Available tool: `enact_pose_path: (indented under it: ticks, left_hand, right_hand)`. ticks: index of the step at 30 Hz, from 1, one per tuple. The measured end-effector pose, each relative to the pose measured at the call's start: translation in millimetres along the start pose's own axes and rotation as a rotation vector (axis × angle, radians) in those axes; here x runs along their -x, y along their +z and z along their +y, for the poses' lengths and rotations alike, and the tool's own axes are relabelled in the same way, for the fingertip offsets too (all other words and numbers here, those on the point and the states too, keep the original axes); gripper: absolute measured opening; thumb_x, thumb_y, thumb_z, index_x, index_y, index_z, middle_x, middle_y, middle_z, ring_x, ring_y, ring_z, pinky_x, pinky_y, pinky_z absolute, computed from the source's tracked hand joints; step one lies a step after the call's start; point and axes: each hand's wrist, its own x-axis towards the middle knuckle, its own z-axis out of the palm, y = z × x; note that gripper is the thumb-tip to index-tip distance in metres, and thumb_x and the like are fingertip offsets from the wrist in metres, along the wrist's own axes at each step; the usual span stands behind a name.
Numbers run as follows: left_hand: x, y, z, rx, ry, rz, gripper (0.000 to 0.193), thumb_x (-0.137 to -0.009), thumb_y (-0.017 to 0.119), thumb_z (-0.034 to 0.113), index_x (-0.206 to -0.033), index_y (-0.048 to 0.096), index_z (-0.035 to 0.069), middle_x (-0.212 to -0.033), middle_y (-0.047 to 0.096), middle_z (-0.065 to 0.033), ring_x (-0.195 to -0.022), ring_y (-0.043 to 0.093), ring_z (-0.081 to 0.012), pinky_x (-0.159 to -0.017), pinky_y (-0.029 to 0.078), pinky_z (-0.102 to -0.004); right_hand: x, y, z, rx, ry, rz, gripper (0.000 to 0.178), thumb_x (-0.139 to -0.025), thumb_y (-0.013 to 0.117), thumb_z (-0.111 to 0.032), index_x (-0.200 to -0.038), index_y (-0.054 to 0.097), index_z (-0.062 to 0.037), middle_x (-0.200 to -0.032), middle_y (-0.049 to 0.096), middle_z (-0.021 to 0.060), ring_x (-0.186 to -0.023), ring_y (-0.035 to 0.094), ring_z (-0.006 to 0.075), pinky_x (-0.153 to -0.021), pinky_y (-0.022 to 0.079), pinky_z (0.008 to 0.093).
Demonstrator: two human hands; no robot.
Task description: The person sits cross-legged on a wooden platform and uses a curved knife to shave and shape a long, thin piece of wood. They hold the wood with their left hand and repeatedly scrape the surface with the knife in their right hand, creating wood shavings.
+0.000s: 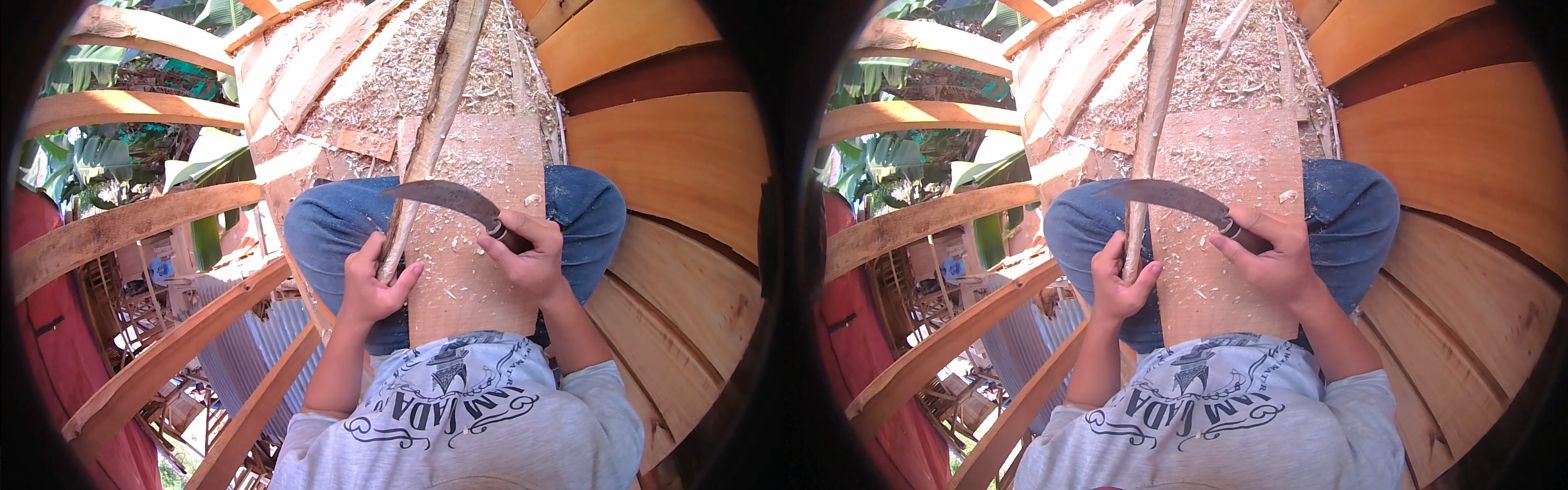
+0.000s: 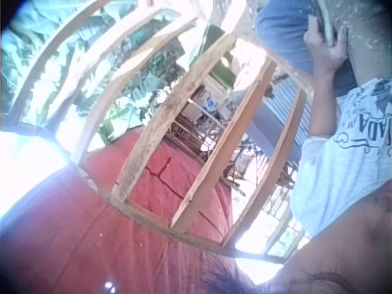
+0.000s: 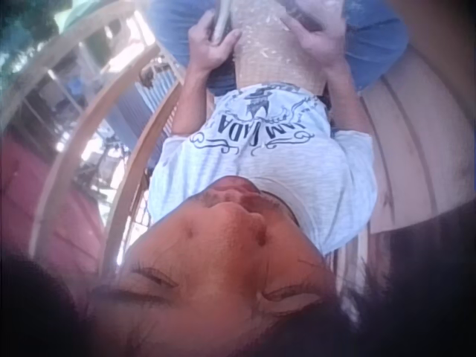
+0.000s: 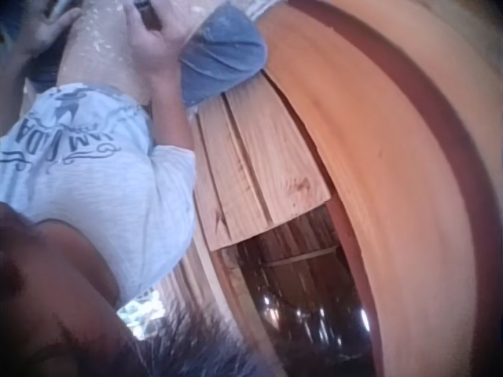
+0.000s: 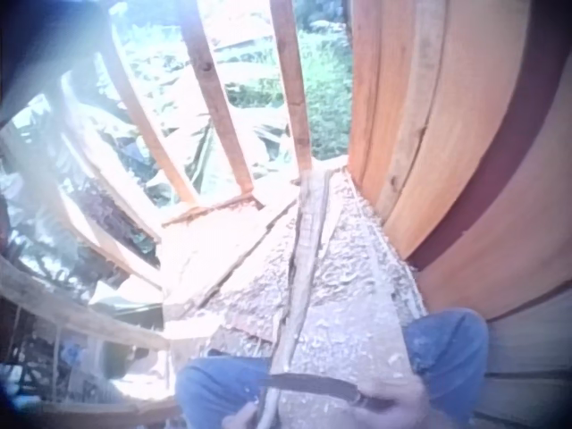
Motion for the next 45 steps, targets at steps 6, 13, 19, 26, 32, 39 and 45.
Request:
enact_pose_path:
  ticks: [6, 13, 19, 26, 32, 39, 45]
  left_hand:
    - [-0.5, -1.0, 1.3, -0.017, -0.012, -0.021, 0.032, -0.072, 0.076, 0.016, -0.074, 0.046, 0.003, -0.053, 0.043, -0.0027, -0.045, 0.04, -0.008, -0.043, 0.033, -0.0243]
    - [-1.6, -2.9, 2.3, -0.051, 0.013, -0.028, 0.031, -0.072, 0.076, 0.015, -0.075, 0.048, 0.003, -0.053, 0.045, -0.0035, -0.046, 0.042, -0.0085, -0.044, 0.034, -0.0247]
    - [-2.0, -1.0, 0.6, -0.045, 0.061, -0.003, 0.032, -0.071, 0.076, 0.015, -0.074, 0.047, 0.004, -0.053, 0.046, -0.0041, -0.045, 0.044, -0.0099, -0.044, 0.035, -0.0253]
    - [0.8, -2.7, 0.9, -0.066, 0.0, -0.02, 0.033, -0.072, 0.076, 0.016, -0.073, 0.045, 0.004, -0.052, 0.044, -0.0033, -0.045, 0.043, -0.0089, -0.043, 0.034, -0.025]
    - [0.1, -1.7, 3.3, -0.046, 0.012, -0.012, 0.034, -0.072, 0.076, 0.017, -0.072, 0.045, 0.005, -0.051, 0.043, -0.0029, -0.044, 0.042, -0.0081, -0.043, 0.034, -0.0247]
    - [1.6, -0.2, 0.3, -0.029, 0.009, -0.012, 0.033, -0.072, 0.076, 0.017, -0.072, 0.046, 0.004, -0.051, 0.042, -0.0031, -0.045, 0.041, -0.0078, -0.043, 0.033, -0.0248]
    - [0.8, -1.0, 1.2, -0.028, -0.012, -0.016, 0.033, -0.072, 0.075, 0.016, -0.071, 0.045, 0.004, -0.052, 0.042, -0.0031, -0.046, 0.039, -0.0079, -0.044, 0.033, -0.0248]
  right_hand:
    - [-1.4, 2.9, -3.6, -0.132, 0.279, -0.06, 0.026, -0.077, 0.073, -0.004, -0.101, 0.065, 0.0044, -0.074, 0.066, 0.0075, -0.065, 0.058, 0.0064, -0.057, 0.045, 0.0223]
    - [-2.1, 4.3, -3.0, -0.107, 0.265, -0.053, 0.025, -0.077, 0.073, -0.005, -0.1, 0.066, 0.0031, -0.068, 0.063, 0.0051, -0.061, 0.054, 0.0045, -0.054, 0.042, 0.0205]
    - [2.9, 8.6, 2.3, -0.047, 0.165, -0.156, 0.024, -0.077, 0.073, -0.004, -0.099, 0.066, 0.0031, -0.067, 0.061, 0.0044, -0.057, 0.05, 0.0035, -0.05, 0.039, 0.0208]
    - [10.7, 15.2, 2.5, -0.121, 0.298, -0.112, 0.027, -0.078, 0.072, -0.004, -0.102, 0.064, 0.0059, -0.071, 0.063, 0.0015, -0.06, 0.049, 0.0023, -0.051, 0.039, 0.0204]
    - [1.0, 8.0, -0.7, -0.091, 0.225, -0.103, 0.023, -0.078, 0.071, -0.004, -0.098, 0.065, 0.0039, -0.068, 0.062, 0.0026, -0.058, 0.051, 0.003, -0.051, 0.039, 0.0205]
    - [0.4, 2.3, 2.0, -0.039, 0.211, -0.083, 0.015, -0.079, 0.069, -0.003, -0.091, 0.065, 0.0036, -0.068, 0.061, 0.0019, -0.057, 0.049, 0.0035, -0.051, 0.038, 0.0202]
    - [3.6, 19.0, 6.5, 0.179, -0.117, 0.132, 0.022, -0.074, 0.074, -0.003, -0.093, 0.065, 0.0032, -0.064, 0.059, 0.0076, -0.051, 0.051, 0.0083, -0.045, 0.038, 0.0243]
